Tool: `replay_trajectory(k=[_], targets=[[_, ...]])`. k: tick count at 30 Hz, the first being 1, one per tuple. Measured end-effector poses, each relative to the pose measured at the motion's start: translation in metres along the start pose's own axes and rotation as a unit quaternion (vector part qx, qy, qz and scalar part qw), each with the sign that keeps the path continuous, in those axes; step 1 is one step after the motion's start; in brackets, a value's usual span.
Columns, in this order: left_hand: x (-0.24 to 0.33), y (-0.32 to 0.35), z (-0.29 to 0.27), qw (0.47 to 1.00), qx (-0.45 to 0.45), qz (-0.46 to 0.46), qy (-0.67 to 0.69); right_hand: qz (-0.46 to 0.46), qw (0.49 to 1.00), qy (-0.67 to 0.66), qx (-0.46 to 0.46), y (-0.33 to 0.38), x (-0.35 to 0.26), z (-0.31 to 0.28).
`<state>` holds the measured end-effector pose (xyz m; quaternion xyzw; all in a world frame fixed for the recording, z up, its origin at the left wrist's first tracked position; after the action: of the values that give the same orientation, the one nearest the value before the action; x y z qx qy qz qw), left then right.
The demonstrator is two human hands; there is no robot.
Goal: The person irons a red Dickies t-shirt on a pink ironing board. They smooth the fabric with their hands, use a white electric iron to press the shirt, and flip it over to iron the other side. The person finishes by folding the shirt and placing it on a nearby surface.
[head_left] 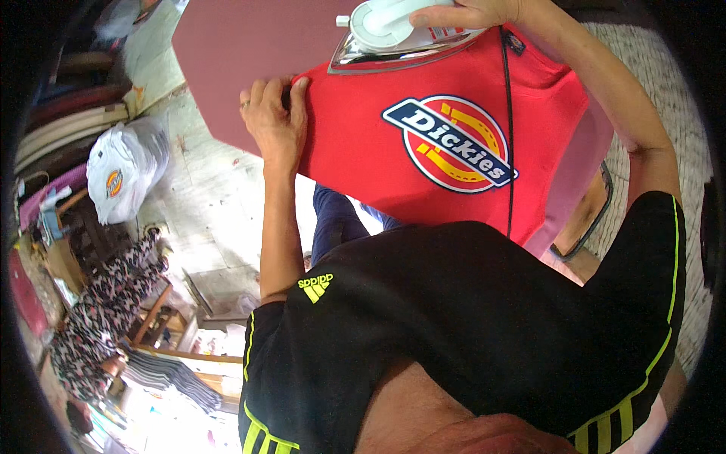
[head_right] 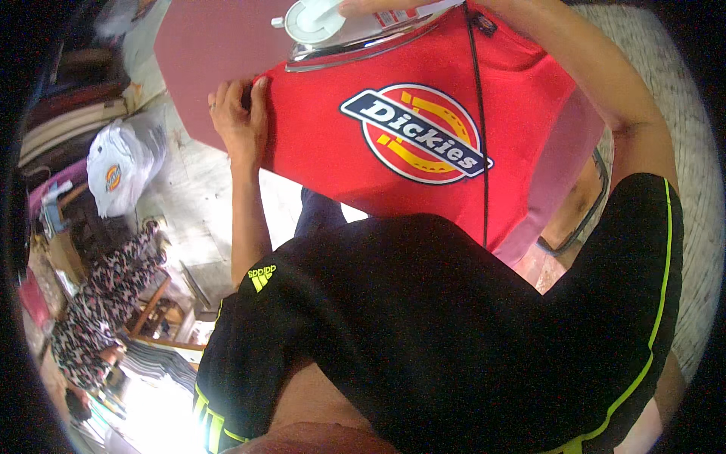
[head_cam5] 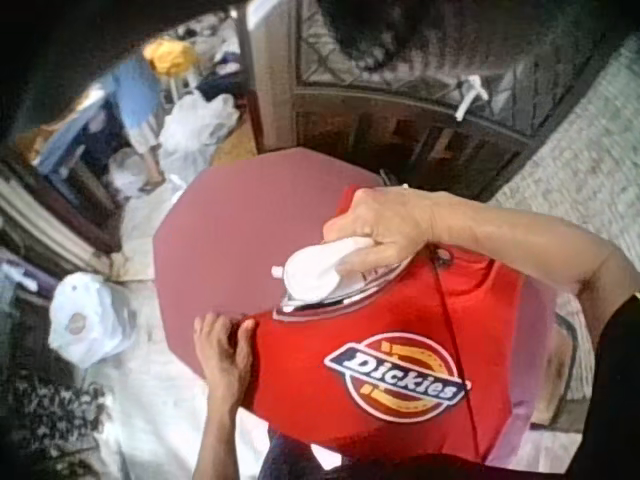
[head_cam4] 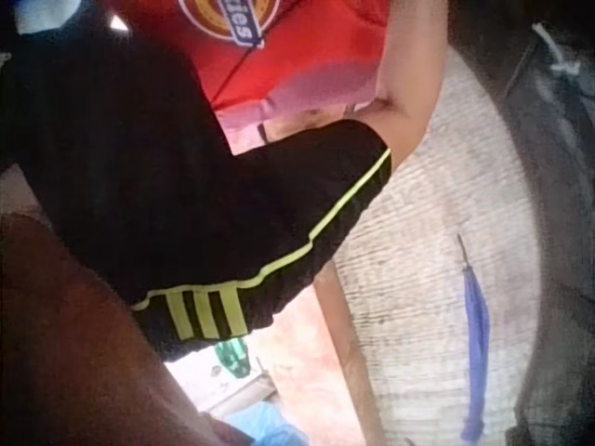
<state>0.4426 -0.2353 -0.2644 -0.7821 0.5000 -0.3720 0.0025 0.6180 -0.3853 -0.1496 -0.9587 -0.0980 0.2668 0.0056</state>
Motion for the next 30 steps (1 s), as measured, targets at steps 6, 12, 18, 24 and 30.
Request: replay_trajectory(k=[6, 12, 18, 24, 30], targets=[[-0.031, 0.025, -0.031, 0.986, 0.081, -0.063, 0.132, -0.061, 0.998, 0.003, 0.015, -0.049, -0.034, 0.030], [-0.057, 0.074, -0.081, 0.967, 0.176, -0.139, 0.121, -0.047, 0.998, 0.047, 0.014, -0.081, -0.063, 0.056], [0.035, 0.086, -0.081, 0.962, 0.117, 0.050, 0.242, -0.003, 0.992, 0.029, 0.121, -0.088, -0.059, 0.050], [0.169, 0.108, 0.034, 0.966, -0.162, 0.168, 0.112, 0.160, 0.922, 0.035, 0.350, 0.011, -0.055, -0.042], [0.281, 0.198, 0.114, 0.880, -0.279, 0.335, 0.191, 0.438, 0.766, -0.092, 0.462, 0.182, -0.139, -0.070]])
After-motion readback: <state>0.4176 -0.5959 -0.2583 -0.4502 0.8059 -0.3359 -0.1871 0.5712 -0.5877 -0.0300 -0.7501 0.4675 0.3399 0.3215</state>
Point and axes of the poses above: each hand's wrist, its own y-axis away from the middle knuckle, its own z-axis out of the palm, x = y × z, the point moved 8 cm from there along -y, towards the middle knuckle, and after that the axes turned 5 degrees about -z, right-handed, at the moved point
